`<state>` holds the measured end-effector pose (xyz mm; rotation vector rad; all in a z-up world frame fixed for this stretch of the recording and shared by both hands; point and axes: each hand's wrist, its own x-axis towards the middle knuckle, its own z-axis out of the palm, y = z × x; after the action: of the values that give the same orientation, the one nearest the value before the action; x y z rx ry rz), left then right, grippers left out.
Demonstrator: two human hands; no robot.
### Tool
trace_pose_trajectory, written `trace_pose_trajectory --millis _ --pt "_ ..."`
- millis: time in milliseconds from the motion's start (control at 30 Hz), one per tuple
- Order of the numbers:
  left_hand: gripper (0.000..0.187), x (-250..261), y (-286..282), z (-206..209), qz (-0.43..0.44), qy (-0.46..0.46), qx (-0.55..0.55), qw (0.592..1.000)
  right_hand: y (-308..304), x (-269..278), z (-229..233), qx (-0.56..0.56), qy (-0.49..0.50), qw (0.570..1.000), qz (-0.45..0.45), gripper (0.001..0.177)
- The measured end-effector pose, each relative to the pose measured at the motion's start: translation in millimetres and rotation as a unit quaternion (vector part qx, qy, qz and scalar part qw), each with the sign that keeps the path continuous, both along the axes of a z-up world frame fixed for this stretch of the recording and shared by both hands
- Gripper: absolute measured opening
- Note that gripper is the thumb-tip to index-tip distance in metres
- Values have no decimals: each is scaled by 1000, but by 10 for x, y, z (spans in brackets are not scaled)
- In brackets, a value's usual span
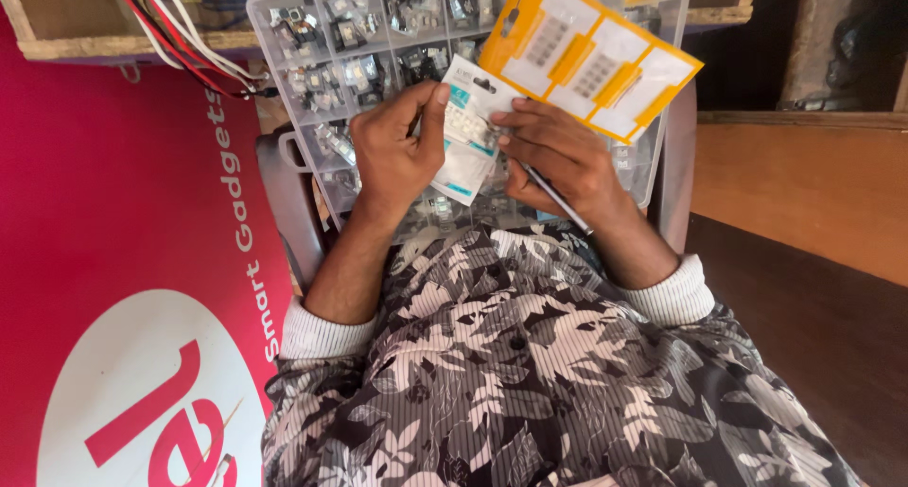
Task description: The person opens a plastic organizer box and selects a small electronic component from a package. They then use a soldering iron and solder to attach the component to a small metal piece on a workbench.
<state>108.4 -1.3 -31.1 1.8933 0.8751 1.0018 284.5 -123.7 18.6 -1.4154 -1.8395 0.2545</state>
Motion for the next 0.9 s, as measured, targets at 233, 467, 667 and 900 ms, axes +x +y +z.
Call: trace_pose_trajectory --millis 233,467,667,900 --pt "12 -25 -28 41 -6 -7 -22 1000 -47 12 87 -33 0 999 13 14" --pt "12 -21 -26 65 -14 -7 -43 999 -88 19 101 -18 -32 999 27 13" --pt "11 -14 -39 58 -18 0 -28 999 -129 35 76 -7 -33 999 40 18" --pt "10 -47 -26 45 -35 18 -11 999 -187 129 -21 -28 98 995 15 10"
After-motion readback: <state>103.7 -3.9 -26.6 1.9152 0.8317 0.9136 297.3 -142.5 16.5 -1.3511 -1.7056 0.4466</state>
